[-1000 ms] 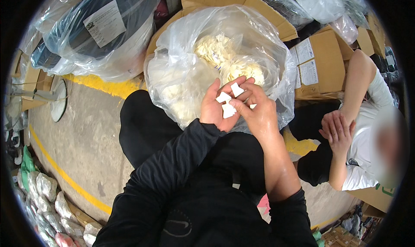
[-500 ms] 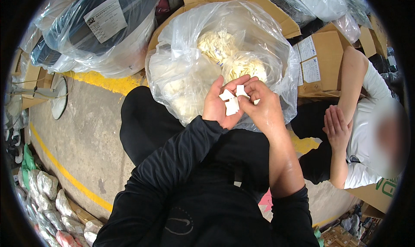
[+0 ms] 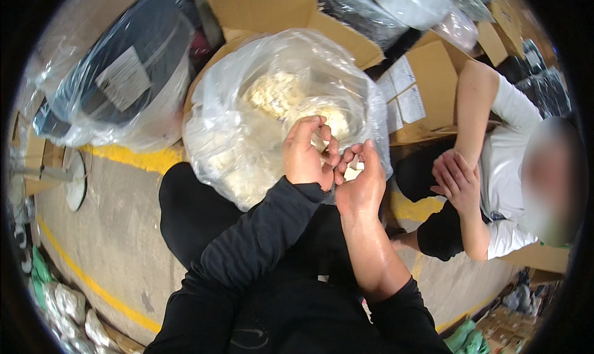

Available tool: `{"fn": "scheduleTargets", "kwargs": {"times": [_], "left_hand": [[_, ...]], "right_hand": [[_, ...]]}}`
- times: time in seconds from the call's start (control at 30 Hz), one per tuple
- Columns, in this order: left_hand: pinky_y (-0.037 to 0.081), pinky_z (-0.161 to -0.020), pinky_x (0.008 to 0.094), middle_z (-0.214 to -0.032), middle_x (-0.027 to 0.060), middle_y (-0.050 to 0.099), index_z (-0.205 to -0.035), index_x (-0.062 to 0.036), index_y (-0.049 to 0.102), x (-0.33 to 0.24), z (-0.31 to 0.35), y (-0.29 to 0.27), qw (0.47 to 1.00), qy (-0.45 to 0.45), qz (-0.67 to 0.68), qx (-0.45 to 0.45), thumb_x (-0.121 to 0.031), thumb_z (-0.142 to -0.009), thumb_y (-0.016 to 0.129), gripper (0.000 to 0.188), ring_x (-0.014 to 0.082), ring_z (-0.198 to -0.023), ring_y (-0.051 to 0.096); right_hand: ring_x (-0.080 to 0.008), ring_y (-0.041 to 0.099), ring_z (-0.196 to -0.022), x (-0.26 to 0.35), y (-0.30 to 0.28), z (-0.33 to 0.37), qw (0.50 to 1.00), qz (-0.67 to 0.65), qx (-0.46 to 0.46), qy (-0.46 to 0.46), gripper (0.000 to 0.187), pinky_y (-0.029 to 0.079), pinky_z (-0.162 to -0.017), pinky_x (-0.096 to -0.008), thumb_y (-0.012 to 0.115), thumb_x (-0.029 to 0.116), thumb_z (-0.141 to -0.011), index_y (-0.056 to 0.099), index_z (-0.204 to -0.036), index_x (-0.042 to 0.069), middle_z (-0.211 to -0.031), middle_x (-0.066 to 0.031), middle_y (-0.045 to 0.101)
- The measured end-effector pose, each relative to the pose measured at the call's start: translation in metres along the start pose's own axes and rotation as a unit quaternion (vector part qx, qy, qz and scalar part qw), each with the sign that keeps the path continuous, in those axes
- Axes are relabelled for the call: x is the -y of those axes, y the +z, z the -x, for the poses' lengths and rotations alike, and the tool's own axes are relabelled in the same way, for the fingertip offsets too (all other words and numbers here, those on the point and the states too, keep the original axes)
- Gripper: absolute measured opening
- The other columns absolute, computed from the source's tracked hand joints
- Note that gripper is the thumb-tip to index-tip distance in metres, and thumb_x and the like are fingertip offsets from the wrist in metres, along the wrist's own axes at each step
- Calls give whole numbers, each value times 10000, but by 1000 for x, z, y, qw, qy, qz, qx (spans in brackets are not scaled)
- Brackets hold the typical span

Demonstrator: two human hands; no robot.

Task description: The person sits on the floor and repeatedly picks up, tears, and separates pieces of a white fibrous material from a large plastic bag. They occasionally hand pieces to a seated coworker. Later, the person stands, walks through a warehouse aisle, and retrieves a roll of white material from a shelf.

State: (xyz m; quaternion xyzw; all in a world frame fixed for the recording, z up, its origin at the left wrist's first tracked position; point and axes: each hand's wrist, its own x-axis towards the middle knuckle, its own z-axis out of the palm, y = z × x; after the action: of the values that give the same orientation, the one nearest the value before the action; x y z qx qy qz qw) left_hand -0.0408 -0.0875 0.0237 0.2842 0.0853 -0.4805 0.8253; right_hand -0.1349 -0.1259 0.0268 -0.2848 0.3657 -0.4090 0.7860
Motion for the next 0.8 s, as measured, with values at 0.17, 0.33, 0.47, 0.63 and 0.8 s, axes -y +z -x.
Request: {"fn": "scheduleTargets", "kwargs": {"times": [0.17, 0.33, 0.47, 0.63, 0.8], "left_hand": [[436, -468, 311, -701, 41, 587, -825, -46, 583, 7, 12, 60, 937, 155, -263, 168, -130, -850, 670, 124, 184, -479, 522], [447, -520, 333, -650, 71, 563, -707, -50, 597, 27, 15, 93, 585, 414, -549, 430, -140, -759, 725, 165, 232, -581, 578], [487, -628, 398, -687, 67, 567, -685, -83, 584, 39, 13, 99, 519, 474, -521, 484, -171, -715, 710, 156, 279, -639, 592], [510, -889, 461, -798, 106, 653, -822, -60, 639, 44, 6, 103, 484, 501, -470, 543, -195, -742, 656, 158, 299, -761, 656], [450, -994, 513, -1024, 198, 692, -1044, 51, 653, 55, 6, 107, 560, 462, -411, 551, -366, -961, 444, 474, 317, -879, 690]], "right_hand": [[-175, 554, -781, 36, -4, 3, 993, -117, -15, 13, 305, 427, -704, -319, 446, 346, -1013, 545, -919, 73, -816, -50, 550], [-120, 547, -832, 45, -26, 1, 951, -300, 68, -43, 277, 441, -751, -292, 426, 365, -1010, 512, -858, 151, -840, 35, 537], [-92, 535, -838, 44, -36, 3, 929, -361, 68, -45, 242, 435, -773, -275, 410, 351, -1007, 495, -845, 192, -841, 59, 520], [-127, 558, -878, 60, -24, 19, 942, -327, -45, -68, 243, 456, -806, -307, 414, 332, -1002, 530, -886, 153, -880, 26, 550], [-172, 584, -931, 79, -21, 26, 957, -210, -165, -110, 263, 487, -847, -351, 417, 305, -995, 576, -941, 102, -939, -16, 591]]}}
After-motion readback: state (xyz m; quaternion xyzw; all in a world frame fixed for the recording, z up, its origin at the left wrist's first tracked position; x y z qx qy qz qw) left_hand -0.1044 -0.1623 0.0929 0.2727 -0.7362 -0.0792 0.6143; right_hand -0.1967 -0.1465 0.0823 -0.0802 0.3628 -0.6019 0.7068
